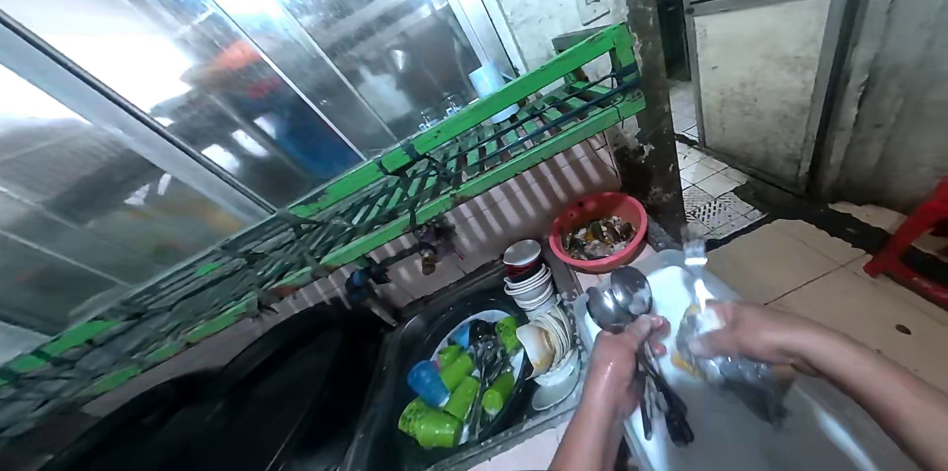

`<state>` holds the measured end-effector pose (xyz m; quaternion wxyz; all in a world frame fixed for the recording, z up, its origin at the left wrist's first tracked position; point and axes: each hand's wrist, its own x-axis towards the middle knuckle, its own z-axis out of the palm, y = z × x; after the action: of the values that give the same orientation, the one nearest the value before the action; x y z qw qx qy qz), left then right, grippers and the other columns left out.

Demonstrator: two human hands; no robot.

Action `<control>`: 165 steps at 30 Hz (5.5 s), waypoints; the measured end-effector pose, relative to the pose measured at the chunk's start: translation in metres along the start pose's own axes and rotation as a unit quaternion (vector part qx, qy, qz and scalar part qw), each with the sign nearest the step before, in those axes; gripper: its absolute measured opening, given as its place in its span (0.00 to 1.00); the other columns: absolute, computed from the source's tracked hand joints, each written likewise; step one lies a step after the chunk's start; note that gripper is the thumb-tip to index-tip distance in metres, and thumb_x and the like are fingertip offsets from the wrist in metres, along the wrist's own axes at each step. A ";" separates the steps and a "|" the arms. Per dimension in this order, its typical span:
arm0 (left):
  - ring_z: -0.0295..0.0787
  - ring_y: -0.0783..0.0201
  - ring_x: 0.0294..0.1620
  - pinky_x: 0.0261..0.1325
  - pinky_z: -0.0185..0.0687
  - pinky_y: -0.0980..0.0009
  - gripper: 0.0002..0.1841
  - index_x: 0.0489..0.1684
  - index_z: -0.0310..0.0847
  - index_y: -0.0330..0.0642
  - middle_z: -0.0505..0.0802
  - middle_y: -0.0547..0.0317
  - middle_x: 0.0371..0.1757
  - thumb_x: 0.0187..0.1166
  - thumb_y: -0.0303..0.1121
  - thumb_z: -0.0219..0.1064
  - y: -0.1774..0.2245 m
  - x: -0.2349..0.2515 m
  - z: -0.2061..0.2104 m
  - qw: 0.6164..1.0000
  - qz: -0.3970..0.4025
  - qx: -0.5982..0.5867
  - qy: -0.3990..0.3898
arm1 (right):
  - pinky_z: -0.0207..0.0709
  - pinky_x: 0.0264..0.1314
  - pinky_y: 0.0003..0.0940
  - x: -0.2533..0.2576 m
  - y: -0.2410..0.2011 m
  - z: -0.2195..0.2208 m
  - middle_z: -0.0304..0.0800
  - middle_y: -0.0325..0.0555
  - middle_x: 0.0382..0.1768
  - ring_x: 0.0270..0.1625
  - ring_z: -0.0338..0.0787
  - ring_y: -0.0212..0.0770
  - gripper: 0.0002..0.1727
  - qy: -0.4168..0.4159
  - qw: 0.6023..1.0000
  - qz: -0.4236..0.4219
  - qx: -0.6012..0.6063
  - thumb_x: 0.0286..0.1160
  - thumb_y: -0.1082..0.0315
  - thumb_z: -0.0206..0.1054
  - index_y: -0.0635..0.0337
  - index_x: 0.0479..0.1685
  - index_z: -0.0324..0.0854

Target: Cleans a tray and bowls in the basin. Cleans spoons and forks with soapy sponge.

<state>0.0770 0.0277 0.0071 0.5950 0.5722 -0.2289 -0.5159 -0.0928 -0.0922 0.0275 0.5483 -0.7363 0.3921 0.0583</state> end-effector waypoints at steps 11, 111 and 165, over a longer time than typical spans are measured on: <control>0.79 0.65 0.18 0.34 0.89 0.65 0.09 0.52 0.81 0.30 0.79 0.60 0.20 0.85 0.28 0.65 0.023 0.018 0.009 0.997 -0.054 -0.060 0.016 | 0.78 0.65 0.60 0.011 0.018 0.054 0.83 0.65 0.62 0.61 0.86 0.59 0.35 -0.203 0.970 -0.041 -0.131 0.73 0.63 0.76 0.63 0.79 0.66; 0.83 0.42 0.72 0.76 0.74 0.44 0.19 0.66 0.83 0.32 0.87 0.37 0.69 0.87 0.38 0.62 0.068 0.064 -0.306 0.735 -0.174 0.630 0.184 | 0.68 0.71 0.78 0.042 0.043 0.084 0.73 0.76 0.76 0.77 0.72 0.81 0.42 0.103 0.942 -0.060 -0.314 0.67 0.54 0.81 0.65 0.81 0.72; 0.85 0.61 0.34 0.43 0.82 0.62 0.13 0.58 0.84 0.34 0.91 0.51 0.40 0.85 0.33 0.65 -0.004 -0.031 -0.027 0.903 -0.043 0.428 0.009 | 0.73 0.69 0.67 0.028 -0.013 0.048 0.85 0.69 0.63 0.67 0.85 0.66 0.30 0.313 0.932 -0.028 0.180 0.71 0.67 0.76 0.61 0.76 0.77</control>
<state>0.0880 0.0675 0.0072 0.2726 0.7854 -0.3976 -0.3883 -0.0488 -0.0648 0.0042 0.5224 -0.6173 0.5268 -0.2619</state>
